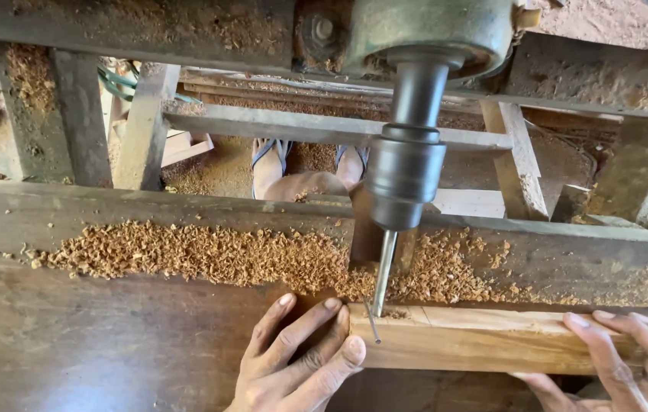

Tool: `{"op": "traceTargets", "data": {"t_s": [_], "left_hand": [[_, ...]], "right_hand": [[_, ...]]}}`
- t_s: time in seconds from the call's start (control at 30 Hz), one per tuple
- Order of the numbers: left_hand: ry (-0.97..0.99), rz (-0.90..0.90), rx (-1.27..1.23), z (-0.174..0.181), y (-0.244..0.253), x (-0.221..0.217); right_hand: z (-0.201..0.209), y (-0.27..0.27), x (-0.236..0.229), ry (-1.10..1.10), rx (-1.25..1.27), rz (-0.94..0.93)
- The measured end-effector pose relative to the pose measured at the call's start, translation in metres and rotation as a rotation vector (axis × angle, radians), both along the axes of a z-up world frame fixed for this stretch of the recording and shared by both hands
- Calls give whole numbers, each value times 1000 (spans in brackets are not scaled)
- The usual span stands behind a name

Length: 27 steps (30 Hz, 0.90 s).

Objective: Using a drill press to create mortise holes in wooden furniture components.

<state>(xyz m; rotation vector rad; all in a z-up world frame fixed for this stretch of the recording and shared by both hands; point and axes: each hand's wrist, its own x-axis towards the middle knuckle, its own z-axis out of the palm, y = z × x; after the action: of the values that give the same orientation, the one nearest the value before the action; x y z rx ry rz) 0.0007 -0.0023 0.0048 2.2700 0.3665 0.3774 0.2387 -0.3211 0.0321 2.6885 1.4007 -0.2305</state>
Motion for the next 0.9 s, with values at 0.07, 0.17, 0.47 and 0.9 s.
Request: {"op": "traceTargets", "data": {"t_s": [0.07,0.17,0.47,0.9], "left_hand": [[4,-7,0,1,3,3],[4,-11,11,0,6,7],[-104,-27,82,-5,6,8],[-48,7,16,-7,4,11]], "right_hand": [[-1,0,1,-30,-18,-16],[-8,-14,5,35,-59,-5],[6,14,-9,38,138,-91],[3,11,1,-4,43,-51]]}}
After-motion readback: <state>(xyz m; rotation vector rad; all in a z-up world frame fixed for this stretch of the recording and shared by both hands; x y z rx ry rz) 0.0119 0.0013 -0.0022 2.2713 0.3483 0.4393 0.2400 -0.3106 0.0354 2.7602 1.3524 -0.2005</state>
